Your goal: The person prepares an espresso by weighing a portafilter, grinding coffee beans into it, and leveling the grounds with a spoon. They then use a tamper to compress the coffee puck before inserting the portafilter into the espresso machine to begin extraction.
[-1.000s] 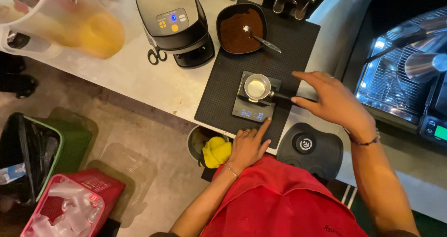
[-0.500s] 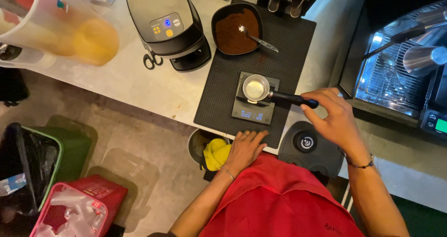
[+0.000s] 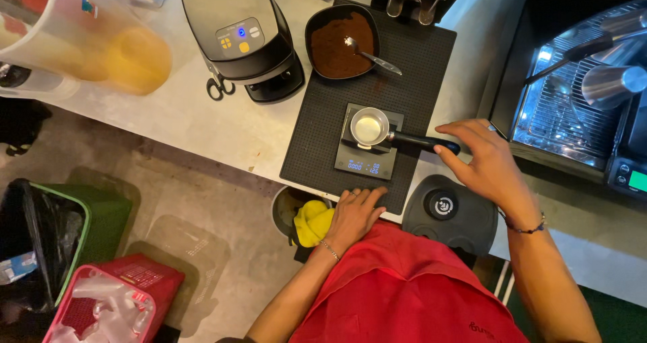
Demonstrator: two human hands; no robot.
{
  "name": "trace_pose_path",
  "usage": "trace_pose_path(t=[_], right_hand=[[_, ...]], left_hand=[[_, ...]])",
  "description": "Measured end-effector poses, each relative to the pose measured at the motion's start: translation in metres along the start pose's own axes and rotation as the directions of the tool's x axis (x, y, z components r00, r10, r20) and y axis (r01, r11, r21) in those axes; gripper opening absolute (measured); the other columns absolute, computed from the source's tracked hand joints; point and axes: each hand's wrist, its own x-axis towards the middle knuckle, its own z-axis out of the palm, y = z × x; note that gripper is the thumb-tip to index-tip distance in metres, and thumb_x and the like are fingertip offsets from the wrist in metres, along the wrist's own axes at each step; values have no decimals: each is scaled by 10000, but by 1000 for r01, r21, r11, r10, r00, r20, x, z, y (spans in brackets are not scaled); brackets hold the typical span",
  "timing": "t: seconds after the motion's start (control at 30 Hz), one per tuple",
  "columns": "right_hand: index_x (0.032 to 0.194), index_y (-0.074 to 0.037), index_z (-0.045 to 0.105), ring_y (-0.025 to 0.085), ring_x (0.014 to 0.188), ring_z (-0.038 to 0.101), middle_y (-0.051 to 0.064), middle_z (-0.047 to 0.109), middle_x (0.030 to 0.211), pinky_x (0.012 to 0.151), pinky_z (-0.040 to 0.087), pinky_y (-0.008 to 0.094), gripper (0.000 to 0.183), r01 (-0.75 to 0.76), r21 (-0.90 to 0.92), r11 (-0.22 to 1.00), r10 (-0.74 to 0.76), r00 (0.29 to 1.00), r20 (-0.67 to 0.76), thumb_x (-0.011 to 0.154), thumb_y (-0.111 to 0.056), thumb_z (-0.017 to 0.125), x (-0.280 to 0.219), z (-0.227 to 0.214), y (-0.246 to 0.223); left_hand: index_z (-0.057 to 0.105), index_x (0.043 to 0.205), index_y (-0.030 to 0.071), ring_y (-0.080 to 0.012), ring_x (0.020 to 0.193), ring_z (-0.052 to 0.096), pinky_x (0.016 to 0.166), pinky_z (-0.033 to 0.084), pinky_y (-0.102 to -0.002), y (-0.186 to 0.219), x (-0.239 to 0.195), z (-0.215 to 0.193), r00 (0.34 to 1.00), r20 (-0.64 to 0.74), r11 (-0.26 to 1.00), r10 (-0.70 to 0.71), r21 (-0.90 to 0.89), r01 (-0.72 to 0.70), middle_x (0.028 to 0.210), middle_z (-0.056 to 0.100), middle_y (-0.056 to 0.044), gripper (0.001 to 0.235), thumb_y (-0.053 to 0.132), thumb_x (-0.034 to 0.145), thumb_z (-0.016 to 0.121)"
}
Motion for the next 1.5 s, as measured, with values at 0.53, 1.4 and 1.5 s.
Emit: trace_pose_path(t=[0.53, 1.4, 1.5], right_hand=[[1181, -65, 568, 449, 1099, 544, 234, 594, 1135, 968, 418, 531, 514, -262, -205, 943, 333, 743, 581, 744, -304, 695, 60, 4, -17], [803, 10, 619, 190, 322, 474, 113, 463, 448, 274, 464, 286, 108, -715, 408, 567, 495, 692, 525, 837, -92, 613, 49, -3, -44], [809, 17, 575, 191, 335, 472, 122, 469, 471, 269, 460, 294, 83, -727, 438, 529, 530, 686, 498, 831, -63, 580, 49, -8, -57]], left_hand=[[550, 1155, 173, -241, 662, 573, 624, 442, -324, 1, 2, -3, 1000, -15, 1000, 16, 4, -16, 685, 509, -37, 312, 332, 886, 555], [458, 1320, 102, -307, 1189, 400, 1000, 222, -472, 23, 164, -133, 867, -492, 990, 84, 142, -15, 1280, 485, -99, 652, 582, 879, 434], [548, 1253, 229, -339, 1300, 374, 1031, 116, -648, 20, 197, -130, 898, -339, 938, 282, 291, -185, 1330, 515, -33, 520, 558, 857, 479]])
